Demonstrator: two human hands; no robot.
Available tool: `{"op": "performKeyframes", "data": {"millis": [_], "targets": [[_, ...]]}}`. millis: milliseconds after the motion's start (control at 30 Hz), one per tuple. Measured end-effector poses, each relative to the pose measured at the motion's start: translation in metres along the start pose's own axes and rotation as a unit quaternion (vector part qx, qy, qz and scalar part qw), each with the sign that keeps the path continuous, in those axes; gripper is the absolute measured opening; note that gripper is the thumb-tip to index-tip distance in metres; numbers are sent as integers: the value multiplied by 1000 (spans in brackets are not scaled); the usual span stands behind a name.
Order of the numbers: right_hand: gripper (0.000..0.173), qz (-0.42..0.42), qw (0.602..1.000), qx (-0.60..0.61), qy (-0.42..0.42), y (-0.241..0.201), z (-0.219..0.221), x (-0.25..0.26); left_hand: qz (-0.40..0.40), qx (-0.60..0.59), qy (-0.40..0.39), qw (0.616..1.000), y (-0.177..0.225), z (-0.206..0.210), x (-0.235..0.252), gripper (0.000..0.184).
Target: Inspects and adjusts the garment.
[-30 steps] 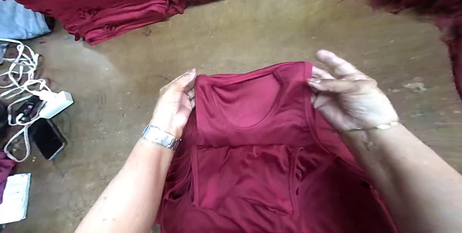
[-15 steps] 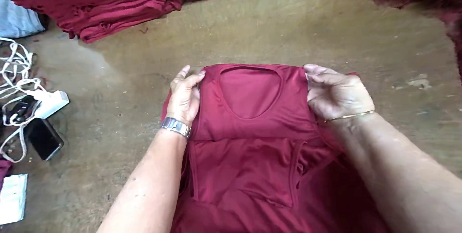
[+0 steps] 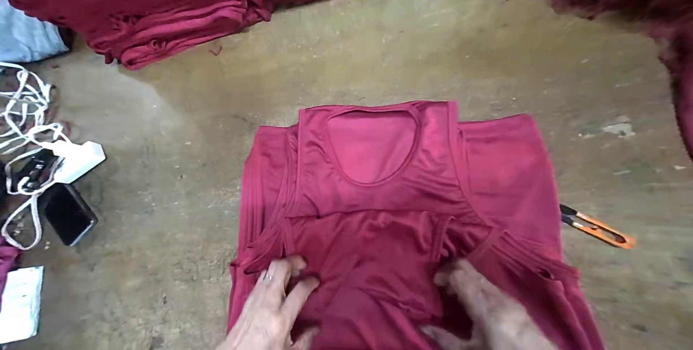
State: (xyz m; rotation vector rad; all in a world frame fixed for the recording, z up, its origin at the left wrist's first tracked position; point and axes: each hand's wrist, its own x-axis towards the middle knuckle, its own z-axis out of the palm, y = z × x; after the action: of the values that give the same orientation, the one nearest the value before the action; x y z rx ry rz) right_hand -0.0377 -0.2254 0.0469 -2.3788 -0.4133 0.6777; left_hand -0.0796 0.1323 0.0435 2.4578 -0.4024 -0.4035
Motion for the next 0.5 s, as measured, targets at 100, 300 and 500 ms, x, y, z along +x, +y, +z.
{"op": "performKeyframes", "data": {"millis": [100, 300, 500], "targets": [[37, 6, 998, -28, 54, -1, 28, -11, 2, -35, 39, 999, -7, 20, -14, 22], [15, -112, 986, 126, 8, 29, -23, 28, 44, -35, 69, 996, -10, -32, 28, 23], [12, -61, 978, 128, 156, -3, -137, 104, 42, -72, 183, 980, 11, -129, 129, 17]]}}
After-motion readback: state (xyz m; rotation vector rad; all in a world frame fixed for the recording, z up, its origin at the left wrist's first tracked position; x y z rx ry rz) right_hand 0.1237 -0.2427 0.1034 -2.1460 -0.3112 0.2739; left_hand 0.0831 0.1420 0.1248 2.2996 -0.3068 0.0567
